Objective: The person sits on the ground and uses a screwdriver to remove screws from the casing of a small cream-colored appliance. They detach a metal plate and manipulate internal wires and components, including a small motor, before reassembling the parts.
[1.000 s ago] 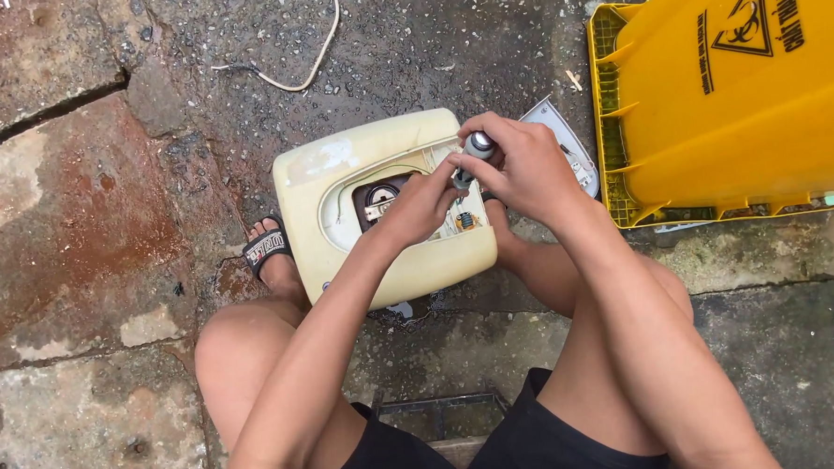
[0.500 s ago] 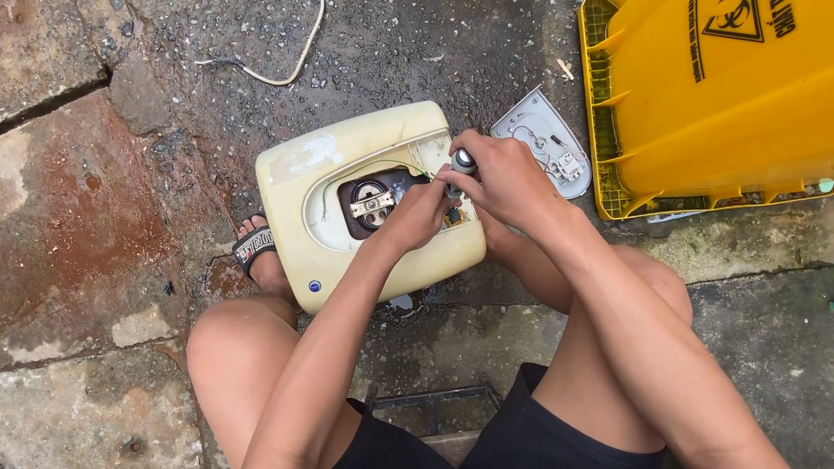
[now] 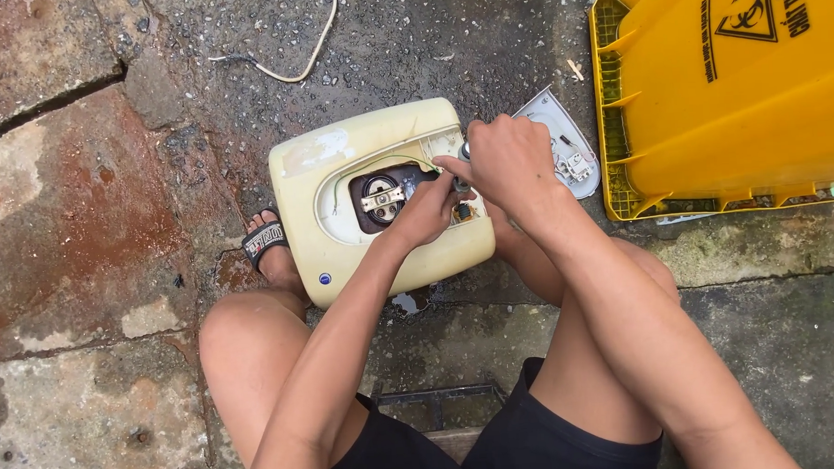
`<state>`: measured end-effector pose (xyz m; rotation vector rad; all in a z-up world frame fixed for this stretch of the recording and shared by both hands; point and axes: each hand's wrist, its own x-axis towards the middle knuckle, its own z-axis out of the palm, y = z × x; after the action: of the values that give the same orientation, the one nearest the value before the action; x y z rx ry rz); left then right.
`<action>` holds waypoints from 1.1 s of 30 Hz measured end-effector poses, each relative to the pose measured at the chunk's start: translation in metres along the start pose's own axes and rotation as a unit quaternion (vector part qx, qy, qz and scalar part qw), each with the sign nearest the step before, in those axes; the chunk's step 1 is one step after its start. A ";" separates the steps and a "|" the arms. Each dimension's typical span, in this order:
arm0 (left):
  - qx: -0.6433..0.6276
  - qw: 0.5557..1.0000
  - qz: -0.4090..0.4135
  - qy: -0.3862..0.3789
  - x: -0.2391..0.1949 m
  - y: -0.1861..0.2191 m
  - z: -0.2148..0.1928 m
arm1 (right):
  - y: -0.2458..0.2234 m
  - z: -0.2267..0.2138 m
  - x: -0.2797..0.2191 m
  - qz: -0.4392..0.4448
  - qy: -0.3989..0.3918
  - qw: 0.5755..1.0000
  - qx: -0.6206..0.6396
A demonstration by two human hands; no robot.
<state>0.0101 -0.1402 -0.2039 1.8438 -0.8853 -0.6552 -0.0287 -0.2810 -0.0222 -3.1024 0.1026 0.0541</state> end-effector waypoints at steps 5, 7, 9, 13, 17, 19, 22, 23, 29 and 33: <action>0.004 1.000 -0.005 -0.002 0.005 -0.036 0.013 | -0.005 -0.009 0.000 0.019 -0.028 0.999 -0.027; 0.004 1.000 -0.004 -0.005 0.008 -0.033 0.012 | -0.006 -0.012 0.001 0.028 -0.035 0.998 -0.037; 0.006 1.000 -0.015 -0.022 0.004 -0.016 0.006 | -0.010 -0.014 0.001 0.044 -0.079 0.995 -0.035; 0.003 1.000 -0.021 -0.020 0.003 -0.025 0.009 | -0.009 0.016 0.009 0.055 -0.095 0.994 -0.025; 0.028 0.999 -0.030 -0.009 0.000 -0.016 0.003 | 0.001 0.056 0.028 0.050 -0.110 0.993 0.000; 0.033 0.999 -0.029 -0.003 -0.002 0.000 -0.001 | 0.004 0.056 0.032 0.045 -0.131 0.990 -0.003; 0.027 0.999 -0.017 0.004 -0.004 0.011 -0.006 | 0.004 0.040 0.032 0.005 -0.161 0.987 -0.024; 0.037 0.999 -0.016 0.009 -0.003 0.008 -0.005 | 0.003 0.038 0.030 -0.019 -0.163 0.986 -0.035; 0.042 0.998 -0.013 0.034 -0.010 0.026 -0.013 | -0.006 0.026 0.033 -0.158 -0.168 0.966 -0.117; -0.099 0.993 -0.068 0.025 -0.010 0.030 -0.021 | -0.007 0.035 0.032 -0.270 -0.177 0.913 -0.248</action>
<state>0.0111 -0.1298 -0.1678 1.7444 -0.6422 -0.7493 0.0026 -0.2752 -0.0577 -3.3940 -0.9075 0.7223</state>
